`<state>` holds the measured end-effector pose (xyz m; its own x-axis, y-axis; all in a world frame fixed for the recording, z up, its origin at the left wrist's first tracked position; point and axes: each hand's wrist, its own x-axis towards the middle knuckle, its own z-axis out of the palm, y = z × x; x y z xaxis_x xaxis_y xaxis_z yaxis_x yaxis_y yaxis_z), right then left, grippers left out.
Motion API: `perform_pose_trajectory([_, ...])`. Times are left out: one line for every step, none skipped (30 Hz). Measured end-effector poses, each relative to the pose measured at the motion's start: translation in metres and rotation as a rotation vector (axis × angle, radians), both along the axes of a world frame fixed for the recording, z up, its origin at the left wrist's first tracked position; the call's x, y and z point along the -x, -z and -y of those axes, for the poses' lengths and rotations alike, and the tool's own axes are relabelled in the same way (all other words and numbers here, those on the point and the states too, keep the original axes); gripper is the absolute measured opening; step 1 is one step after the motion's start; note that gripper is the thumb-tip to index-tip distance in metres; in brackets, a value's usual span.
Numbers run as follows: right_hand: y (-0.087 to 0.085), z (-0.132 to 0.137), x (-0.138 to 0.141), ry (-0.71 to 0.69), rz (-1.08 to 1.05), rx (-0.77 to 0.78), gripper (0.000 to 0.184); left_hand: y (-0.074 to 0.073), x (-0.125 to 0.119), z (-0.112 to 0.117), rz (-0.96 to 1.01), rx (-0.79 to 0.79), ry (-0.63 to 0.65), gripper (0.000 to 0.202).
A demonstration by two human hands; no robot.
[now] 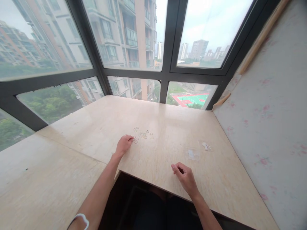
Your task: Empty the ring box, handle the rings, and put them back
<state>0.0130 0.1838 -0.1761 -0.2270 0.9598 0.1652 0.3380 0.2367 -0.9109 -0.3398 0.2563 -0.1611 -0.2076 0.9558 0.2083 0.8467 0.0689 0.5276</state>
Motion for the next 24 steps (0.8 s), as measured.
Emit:
perform_pose_trajectory([0.0, 0.0, 0.0, 0.001, 0.003, 0.0, 0.043, 0.0, 0.001, 0.0, 0.004, -0.008, 0.004, 0.024])
perform_pose_trajectory([0.0, 0.0, 0.0, 0.002, 0.006, 0.001, 0.043, 0.0, 0.003, 0.0, 0.012, -0.013, 0.005, 0.023])
perform_pose_trajectory([0.0, 0.001, 0.0, 0.0, 0.009, 0.002, 0.043, 0.0, 0.004, 0.0, 0.02, -0.013, 0.002, 0.023])
perform_pose_trajectory([0.001, 0.001, 0.0, -0.002, 0.012, 0.003, 0.043, 0.001, 0.006, 0.001, 0.025, -0.011, 0.0, 0.024])
perform_pose_trajectory([0.001, 0.001, 0.0, -0.004, 0.015, 0.004, 0.043, 0.001, 0.007, 0.001, 0.025, -0.01, -0.001, 0.025])
perform_pose_trajectory([0.001, 0.001, 0.0, -0.006, 0.018, 0.005, 0.042, 0.001, 0.008, 0.002, 0.02, -0.006, 0.004, 0.026])
perform_pose_trajectory([0.002, 0.001, 0.0, -0.007, 0.022, 0.006, 0.042, 0.002, 0.009, 0.002, 0.013, 0.002, 0.013, 0.026])
perform_pose_trajectory([0.002, 0.001, -0.001, -0.006, 0.025, 0.004, 0.042, 0.002, 0.01, 0.002, 0.006, 0.01, 0.029, 0.027])
perform_pose_trajectory([0.002, 0.001, -0.001, -0.006, 0.03, 0.001, 0.042, 0.002, 0.011, 0.002, 0.004, 0.015, 0.049, 0.026])
perform_pose_trajectory([0.001, 0.001, -0.001, -0.005, 0.035, -0.004, 0.042, 0.002, 0.012, 0.002, 0.005, 0.016, 0.066, 0.025])
perform_pose_trajectory([0.001, 0.002, -0.001, -0.004, 0.04, -0.01, 0.043, 0.002, 0.012, 0.002, 0.008, 0.014, 0.077, 0.024])
perform_pose_trajectory([0.0, 0.002, -0.001, -0.003, 0.044, -0.015, 0.043, 0.002, 0.013, 0.002, 0.01, 0.011, 0.084, 0.023])
perform_pose_trajectory([0.0, 0.002, 0.0, -0.001, 0.047, -0.019, 0.043, 0.002, 0.013, 0.001, 0.01, 0.007, 0.088, 0.022])
perform_pose_trajectory([0.0, 0.002, 0.0, -0.001, 0.05, -0.021, 0.043, 0.002, 0.013, 0.0, 0.007, 0.006, 0.091, 0.021])
perform_pose_trajectory([0.0, 0.002, 0.0, -0.001, 0.051, -0.021, 0.043, 0.002, 0.013, 0.0, -0.001, 0.006, 0.094, 0.02])
perform_pose_trajectory([-0.001, 0.002, 0.0, 0.0, 0.052, -0.021, 0.043, 0.002, 0.014, 0.0, -0.011, 0.007, 0.103, 0.02])
perform_pose_trajectory([-0.001, 0.002, 0.0, 0.0, 0.051, -0.021, 0.043, 0.002, 0.014, -0.001, -0.02, 0.007, 0.112, 0.02])
perform_pose_trajectory([-0.001, 0.002, 0.0, -0.001, 0.051, -0.021, 0.043, 0.002, 0.014, -0.001, -0.026, 0.005, 0.119, 0.02])
perform_pose_trajectory([-0.001, 0.002, 0.0, -0.001, 0.05, -0.02, 0.043, 0.002, 0.014, -0.001, -0.027, -0.001, 0.119, 0.02])
perform_pose_trajectory([-0.001, 0.002, 0.0, -0.002, 0.05, -0.02, 0.043, 0.002, 0.015, -0.001, -0.022, -0.01, 0.115, 0.02])
perform_pose_trajectory([-0.002, 0.003, 0.0, -0.003, 0.05, -0.019, 0.043, 0.002, 0.015, -0.001, -0.011, -0.021, 0.106, 0.02])
perform_pose_trajectory([-0.002, 0.003, 0.0, -0.004, 0.05, -0.018, 0.042, 0.003, 0.015, -0.001, 0.006, -0.033, 0.094, 0.021])
perform_pose_trajectory([-0.002, 0.003, 0.0, -0.007, 0.05, -0.016, 0.042, 0.003, 0.015, 0.0, 0.024, -0.045, 0.081, 0.022])
perform_pose_trajectory([-0.002, 0.003, -0.001, -0.008, 0.049, -0.014, 0.042, 0.003, 0.015, 0.0, 0.041, -0.055, 0.07, 0.022])
